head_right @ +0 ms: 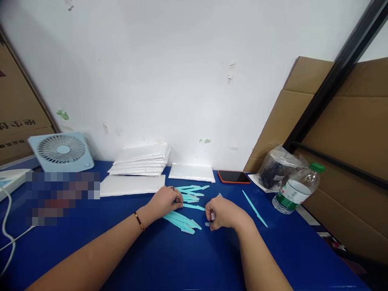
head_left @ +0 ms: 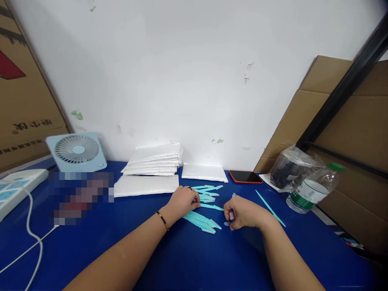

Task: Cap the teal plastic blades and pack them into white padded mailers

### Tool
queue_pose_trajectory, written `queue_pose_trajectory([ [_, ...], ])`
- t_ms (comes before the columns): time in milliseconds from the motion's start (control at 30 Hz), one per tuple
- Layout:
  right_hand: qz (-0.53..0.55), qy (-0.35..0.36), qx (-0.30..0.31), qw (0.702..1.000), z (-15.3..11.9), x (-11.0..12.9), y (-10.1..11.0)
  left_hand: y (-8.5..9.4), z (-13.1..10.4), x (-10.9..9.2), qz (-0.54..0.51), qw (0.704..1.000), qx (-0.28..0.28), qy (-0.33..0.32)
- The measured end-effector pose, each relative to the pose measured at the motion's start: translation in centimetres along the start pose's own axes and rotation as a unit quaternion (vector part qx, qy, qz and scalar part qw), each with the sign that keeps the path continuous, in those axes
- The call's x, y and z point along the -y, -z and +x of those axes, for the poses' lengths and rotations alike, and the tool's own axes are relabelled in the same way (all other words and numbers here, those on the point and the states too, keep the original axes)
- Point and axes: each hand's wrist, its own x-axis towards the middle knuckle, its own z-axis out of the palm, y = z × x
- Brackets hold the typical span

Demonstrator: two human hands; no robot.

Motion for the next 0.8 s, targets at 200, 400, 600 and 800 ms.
queue_pose_trajectory([
  [200,-0.018,0.006,-0.051,0.999,0.6,-0.1,-0.2,0.2,-0.1,0.4,-0.018,0.999,0.012,0.03],
  [400,0.054,-0.009,-0.071,0.996,0.7,-1.6,0.3,0.2,-0.2,0.4,-0.015,0.999,0.019,0.035],
  [600,0.068,-0.016,-0.075,0.995,1.1,-1.7,0.1,0.1,-0.1,0.6,-0.017,0.999,0.014,0.027],
  [800,0.059,0.04,-0.14,0.988,2.9,-0.3,-0.9,0.0,0.0,0.6,-0.019,0.999,0.024,0.016],
])
